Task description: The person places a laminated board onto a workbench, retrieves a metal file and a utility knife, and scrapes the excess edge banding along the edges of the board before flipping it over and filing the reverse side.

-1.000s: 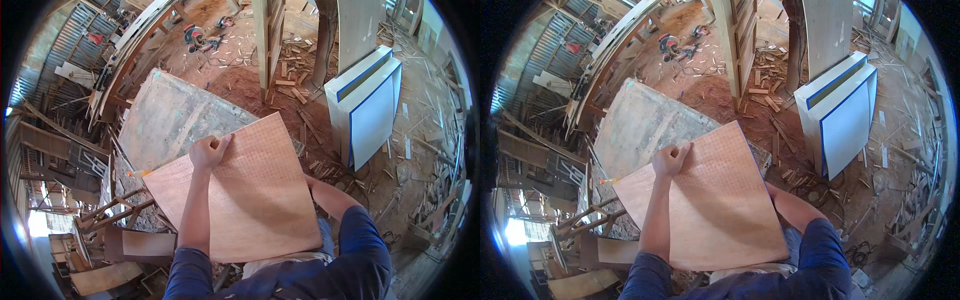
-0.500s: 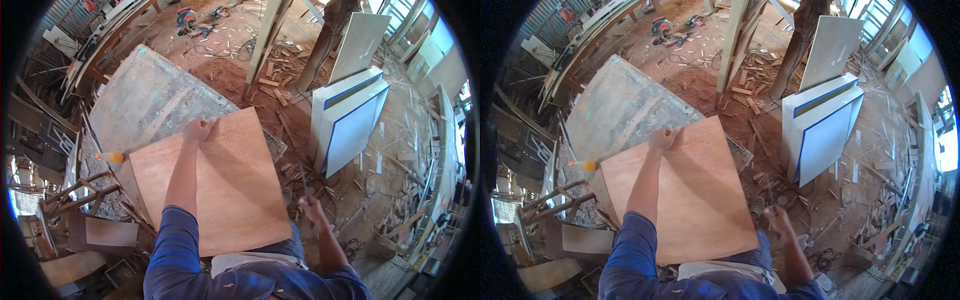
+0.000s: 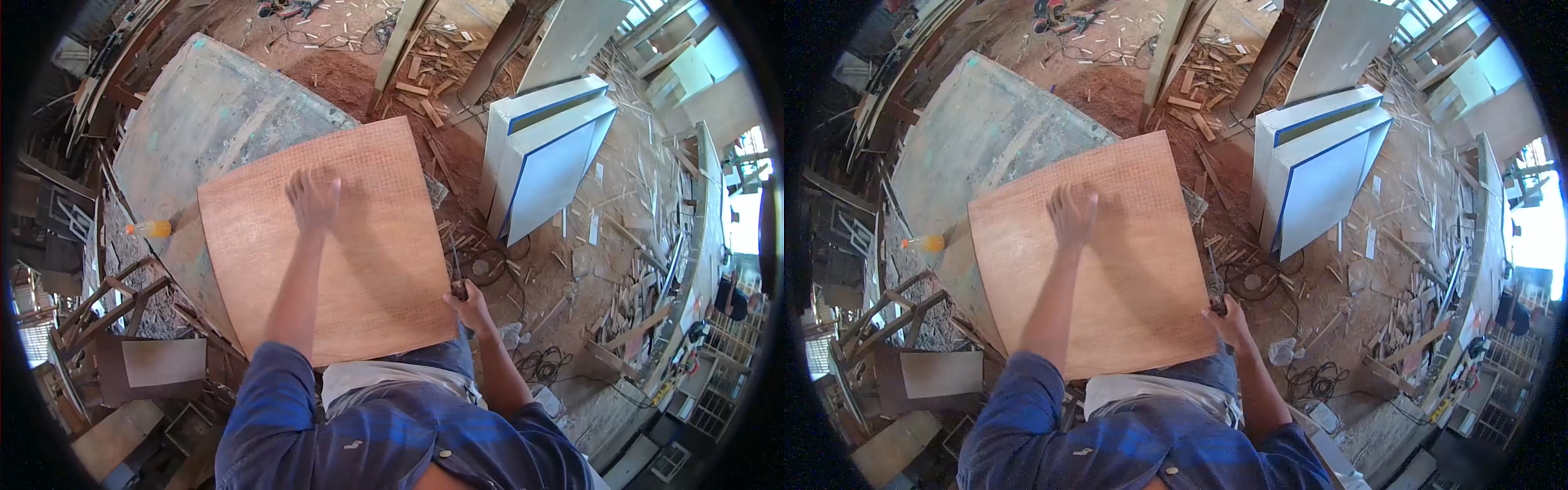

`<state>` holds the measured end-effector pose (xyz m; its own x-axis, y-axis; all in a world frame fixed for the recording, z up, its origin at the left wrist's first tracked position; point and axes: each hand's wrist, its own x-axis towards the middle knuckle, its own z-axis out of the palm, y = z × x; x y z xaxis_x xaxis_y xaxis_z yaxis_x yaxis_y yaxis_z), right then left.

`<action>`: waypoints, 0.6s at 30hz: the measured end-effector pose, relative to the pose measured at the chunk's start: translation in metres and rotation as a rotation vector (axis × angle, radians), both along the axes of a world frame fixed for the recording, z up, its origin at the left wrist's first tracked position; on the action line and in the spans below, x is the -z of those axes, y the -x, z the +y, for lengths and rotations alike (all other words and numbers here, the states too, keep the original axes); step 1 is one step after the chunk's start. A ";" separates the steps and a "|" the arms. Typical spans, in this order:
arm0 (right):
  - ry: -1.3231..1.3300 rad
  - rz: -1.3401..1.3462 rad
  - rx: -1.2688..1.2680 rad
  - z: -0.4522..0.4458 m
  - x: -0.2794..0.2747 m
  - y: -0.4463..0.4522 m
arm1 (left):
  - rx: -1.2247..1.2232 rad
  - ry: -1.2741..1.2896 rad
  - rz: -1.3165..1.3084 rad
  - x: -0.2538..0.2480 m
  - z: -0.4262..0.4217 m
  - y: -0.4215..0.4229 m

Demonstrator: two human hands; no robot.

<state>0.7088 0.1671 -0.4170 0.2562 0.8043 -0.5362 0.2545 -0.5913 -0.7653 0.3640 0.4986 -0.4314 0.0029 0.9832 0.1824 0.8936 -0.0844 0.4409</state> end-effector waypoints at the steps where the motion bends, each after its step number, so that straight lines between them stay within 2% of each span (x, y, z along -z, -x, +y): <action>1: 0.029 -0.013 0.025 0.000 0.002 0.002 | -0.083 0.082 0.015 -0.004 -0.032 0.001; 2: 0.056 -0.029 0.048 0.002 0.004 0.001 | -0.166 0.164 0.027 -0.006 -0.059 0.002; 5: -0.070 -0.048 0.211 0.010 -0.005 -0.005 | -0.312 0.192 0.071 0.008 -0.116 0.003; 6: -0.041 -0.200 0.129 0.026 -0.033 -0.009 | -0.296 0.195 0.088 0.011 -0.124 0.004; 9: 0.054 -0.166 0.002 0.071 -0.046 -0.044 | -0.283 0.178 0.125 0.009 -0.121 0.005; 12: -0.257 -0.115 -0.114 0.128 -0.019 -0.069 | -0.307 0.176 0.151 0.007 -0.118 0.000; 15: -0.109 -0.102 -0.245 0.200 -0.047 -0.067 | -0.326 0.186 0.192 0.009 -0.115 0.000; 18: -0.065 -0.043 -0.429 0.243 -0.042 -0.077 | -0.342 0.201 0.231 0.008 -0.114 -0.005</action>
